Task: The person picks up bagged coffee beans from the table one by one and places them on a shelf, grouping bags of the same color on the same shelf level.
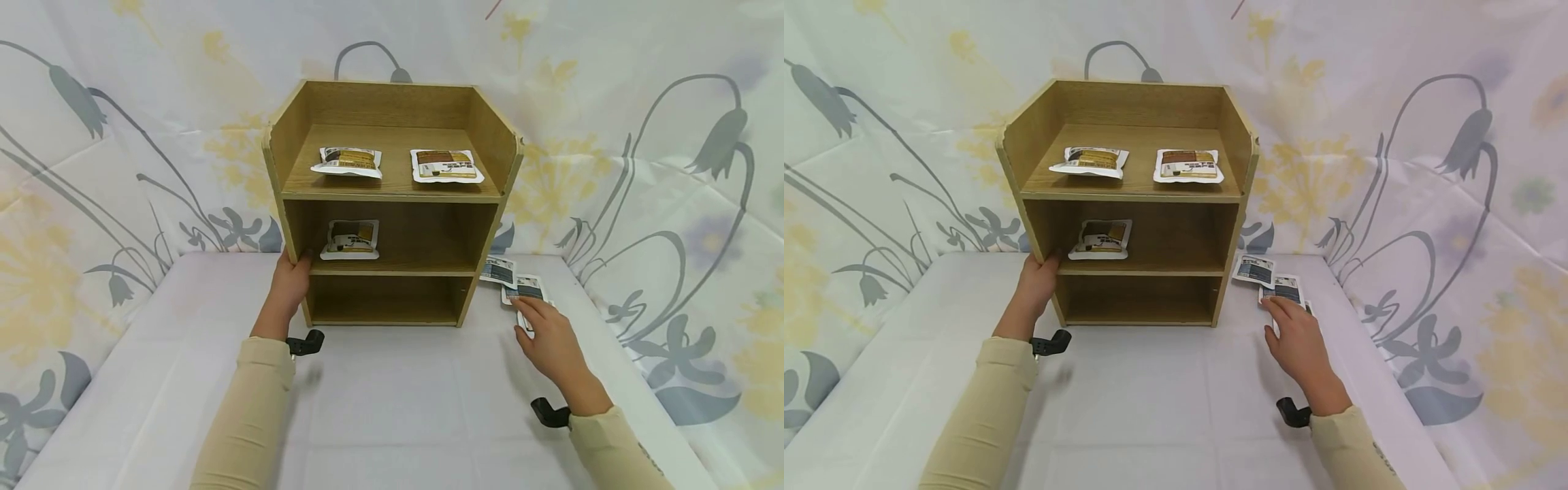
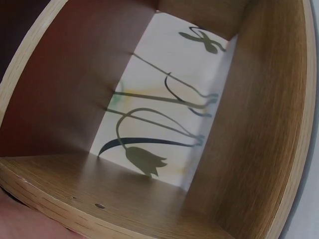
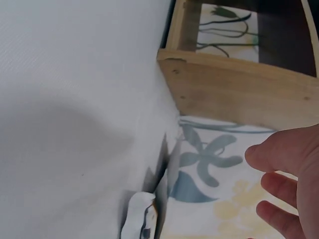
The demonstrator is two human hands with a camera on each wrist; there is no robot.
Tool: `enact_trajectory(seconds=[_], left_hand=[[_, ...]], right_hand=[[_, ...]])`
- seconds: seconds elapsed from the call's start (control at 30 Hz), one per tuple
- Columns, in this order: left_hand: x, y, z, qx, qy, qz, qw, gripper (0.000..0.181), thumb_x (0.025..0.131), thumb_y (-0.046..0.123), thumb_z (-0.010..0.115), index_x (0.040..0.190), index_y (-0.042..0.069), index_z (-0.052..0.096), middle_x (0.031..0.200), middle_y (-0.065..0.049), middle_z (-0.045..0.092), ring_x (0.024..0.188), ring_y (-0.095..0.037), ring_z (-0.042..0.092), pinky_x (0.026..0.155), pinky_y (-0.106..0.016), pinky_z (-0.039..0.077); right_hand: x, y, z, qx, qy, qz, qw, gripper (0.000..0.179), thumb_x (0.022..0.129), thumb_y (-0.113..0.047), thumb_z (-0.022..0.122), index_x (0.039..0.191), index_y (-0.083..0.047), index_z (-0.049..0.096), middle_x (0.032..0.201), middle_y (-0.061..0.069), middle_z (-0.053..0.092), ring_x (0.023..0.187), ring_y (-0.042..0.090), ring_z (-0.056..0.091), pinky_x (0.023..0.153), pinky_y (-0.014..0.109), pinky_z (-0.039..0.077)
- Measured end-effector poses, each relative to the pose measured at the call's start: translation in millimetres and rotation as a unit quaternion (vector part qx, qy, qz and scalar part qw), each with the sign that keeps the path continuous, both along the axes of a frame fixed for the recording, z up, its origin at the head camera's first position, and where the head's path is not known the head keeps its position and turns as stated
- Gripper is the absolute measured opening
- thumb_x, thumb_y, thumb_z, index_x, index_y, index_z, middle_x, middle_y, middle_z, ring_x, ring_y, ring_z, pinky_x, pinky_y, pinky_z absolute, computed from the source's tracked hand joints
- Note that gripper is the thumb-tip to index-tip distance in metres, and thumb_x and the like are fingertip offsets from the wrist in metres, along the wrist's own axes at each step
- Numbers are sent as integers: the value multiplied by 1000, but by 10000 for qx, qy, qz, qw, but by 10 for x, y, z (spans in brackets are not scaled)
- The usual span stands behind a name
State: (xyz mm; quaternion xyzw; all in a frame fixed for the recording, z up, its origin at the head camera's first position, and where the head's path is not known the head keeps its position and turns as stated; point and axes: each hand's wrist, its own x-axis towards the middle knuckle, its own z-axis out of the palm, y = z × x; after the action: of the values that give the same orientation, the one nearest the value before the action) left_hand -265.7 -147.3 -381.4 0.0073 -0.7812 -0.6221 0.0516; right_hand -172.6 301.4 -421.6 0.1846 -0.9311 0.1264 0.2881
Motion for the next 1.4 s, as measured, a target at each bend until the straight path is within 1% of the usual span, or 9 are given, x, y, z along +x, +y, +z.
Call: enact_trajectory(seconds=[0.17, 0.3, 0.4, 0.53, 0.6, 0.73, 0.9, 1.17, 1.4], left_hand=[[-6, -10, -5, 36, 24, 13, 10000, 52, 104, 32, 38, 152, 17, 27, 151, -18, 36, 138, -35, 36, 115, -51, 27], [4, -5, 2, 19, 2, 7, 10000, 52, 103, 34, 38, 152, 18, 27, 152, -17, 35, 138, -35, 35, 115, -52, 27], [8, -6, -2, 0, -24, -3, 10000, 52, 103, 34, 38, 152, 19, 26, 152, -17, 35, 138, -34, 35, 115, -52, 27], [17, -14, -10, -35, -47, 3, 10000, 52, 103, 35, 37, 151, 18, 27, 150, -17, 36, 136, -34, 37, 114, -52, 28], [25, -15, -8, -50, -44, 15, 10000, 51, 103, 35, 37, 151, 17, 28, 150, -18, 37, 136, -34, 37, 114, -52, 28], [40, -11, 6, -64, -30, 14, 10000, 51, 103, 34, 37, 151, 17, 28, 150, -18, 36, 137, -35, 36, 114, -53, 28], [34, -9, 12, -66, -39, -3, 10000, 52, 103, 33, 38, 152, 17, 26, 151, -18, 36, 138, -35, 36, 115, -53, 27], [17, -20, -9, -46, -34, -10, 10000, 52, 103, 34, 37, 152, 18, 26, 150, -18, 36, 137, -36, 37, 114, -53, 28], [2, -17, -21, -18, 3, -22, 10000, 52, 103, 33, 38, 151, 19, 27, 150, -18, 37, 136, -36, 38, 114, -53, 28]], right_hand=[[-27, 81, -59, 97, -277, -206, 9994, 50, 76, 0, 73, 124, 0, 62, 123, 21, 61, 109, 43, 59, 87, 57, 48], [-27, 134, -82, 153, -491, -335, 9981, 49, 76, 0, 71, 124, 0, 61, 124, 23, 59, 112, 45, 57, 87, 59, 47], [-23, 173, -90, 239, -799, -481, 9954, 51, 77, -1, 69, 127, -1, 59, 127, 25, 57, 115, 46, 54, 88, 61, 46], [-29, 224, -106, 338, -1423, -740, 9865, 53, 79, -2, 64, 132, -3, 55, 133, 27, 51, 123, 48, 47, 92, 64, 42], [-38, 247, -120, 370, -1662, -831, 9819, 55, 80, -1, 62, 134, -3, 53, 135, 27, 50, 125, 49, 45, 93, 65, 40], [-59, 284, -153, 386, -1976, -963, 9748, 57, 80, 0, 57, 136, -3, 51, 136, 27, 48, 126, 50, 43, 93, 66, 40], [-84, 323, -189, 424, -2343, -1080, 9652, 59, 82, -1, 54, 140, -6, 46, 141, 26, 44, 128, 52, 39, 90, 70, 38], [-123, 357, -251, 497, -2553, -1183, 9583, 59, 83, -2, 55, 141, -6, 46, 141, 29, 42, 126, 54, 39, 87, 72, 39], [-192, 378, -312, 550, -2719, -1310, 9518, 58, 84, -4, 55, 141, -8, 45, 143, 26, 42, 126, 54, 39, 86, 71, 39]])
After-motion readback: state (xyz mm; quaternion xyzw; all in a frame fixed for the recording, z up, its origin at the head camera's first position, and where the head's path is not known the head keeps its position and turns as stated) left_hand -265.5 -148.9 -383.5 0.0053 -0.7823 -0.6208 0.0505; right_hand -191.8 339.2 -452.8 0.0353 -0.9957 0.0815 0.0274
